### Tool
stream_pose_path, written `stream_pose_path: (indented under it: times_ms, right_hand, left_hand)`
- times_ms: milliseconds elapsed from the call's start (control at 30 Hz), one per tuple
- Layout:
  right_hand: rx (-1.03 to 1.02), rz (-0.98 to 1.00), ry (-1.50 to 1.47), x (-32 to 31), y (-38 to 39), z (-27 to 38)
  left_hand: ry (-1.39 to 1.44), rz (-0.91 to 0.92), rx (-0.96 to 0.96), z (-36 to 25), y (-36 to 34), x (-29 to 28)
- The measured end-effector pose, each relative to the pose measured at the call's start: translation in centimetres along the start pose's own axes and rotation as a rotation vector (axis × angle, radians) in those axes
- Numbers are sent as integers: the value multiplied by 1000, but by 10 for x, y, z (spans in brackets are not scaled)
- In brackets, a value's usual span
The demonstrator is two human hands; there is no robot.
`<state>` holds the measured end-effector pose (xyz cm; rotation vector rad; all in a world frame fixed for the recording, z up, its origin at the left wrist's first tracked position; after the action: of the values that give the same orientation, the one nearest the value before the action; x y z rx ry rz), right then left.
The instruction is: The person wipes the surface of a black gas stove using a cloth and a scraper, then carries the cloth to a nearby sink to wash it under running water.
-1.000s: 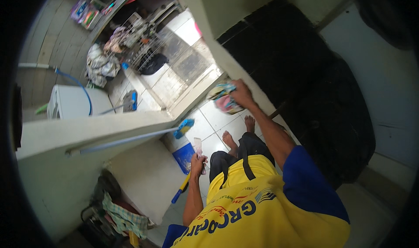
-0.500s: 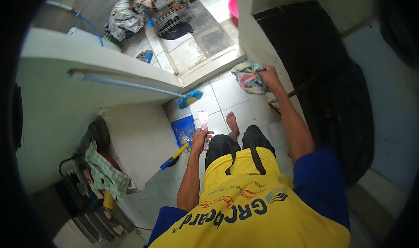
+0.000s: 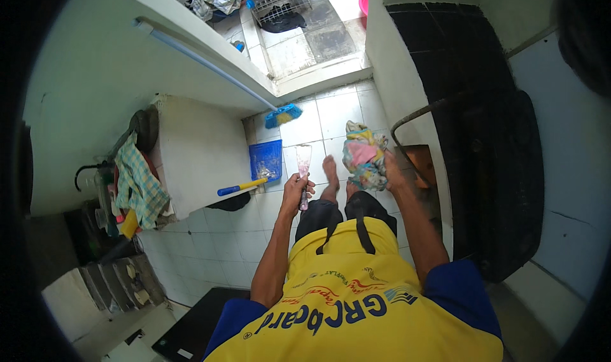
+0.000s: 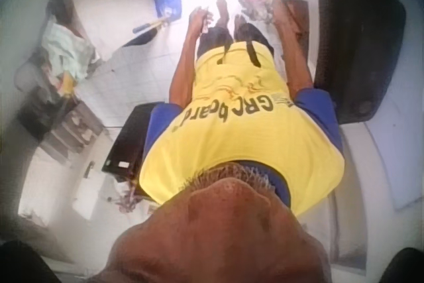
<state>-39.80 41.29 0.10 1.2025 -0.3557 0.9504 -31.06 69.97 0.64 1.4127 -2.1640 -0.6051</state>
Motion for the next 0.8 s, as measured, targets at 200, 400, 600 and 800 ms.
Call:
stream_pose_path:
  times_ms: [200,400,600,800]
  right_hand:
    - [-176,-201,1108,46,61,-10]
    - [-154,-191,931,17,78,-54]
    - [-67,-313,768,-24,104,-112]
    - [-69,-505,745,-43,152,-163]
  left_hand:
    - [43,-37,45,10,50,-3]
    - [10,-83,11,38,78,-29]
    - [-7,-149,-115,115,102,-76]
    - [79,-106,-50,136,96,-101]
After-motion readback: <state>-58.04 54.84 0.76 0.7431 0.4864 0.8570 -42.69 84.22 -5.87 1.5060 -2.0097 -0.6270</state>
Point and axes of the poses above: each hand's wrist, its own y-axis away from the middle knuckle, its own x-axis out of the palm, z = x × y, the point moved 5 cm from there along -y, towards the middle knuckle, and after that the axes turned 5 degrees about x, right-handed, at the moved point
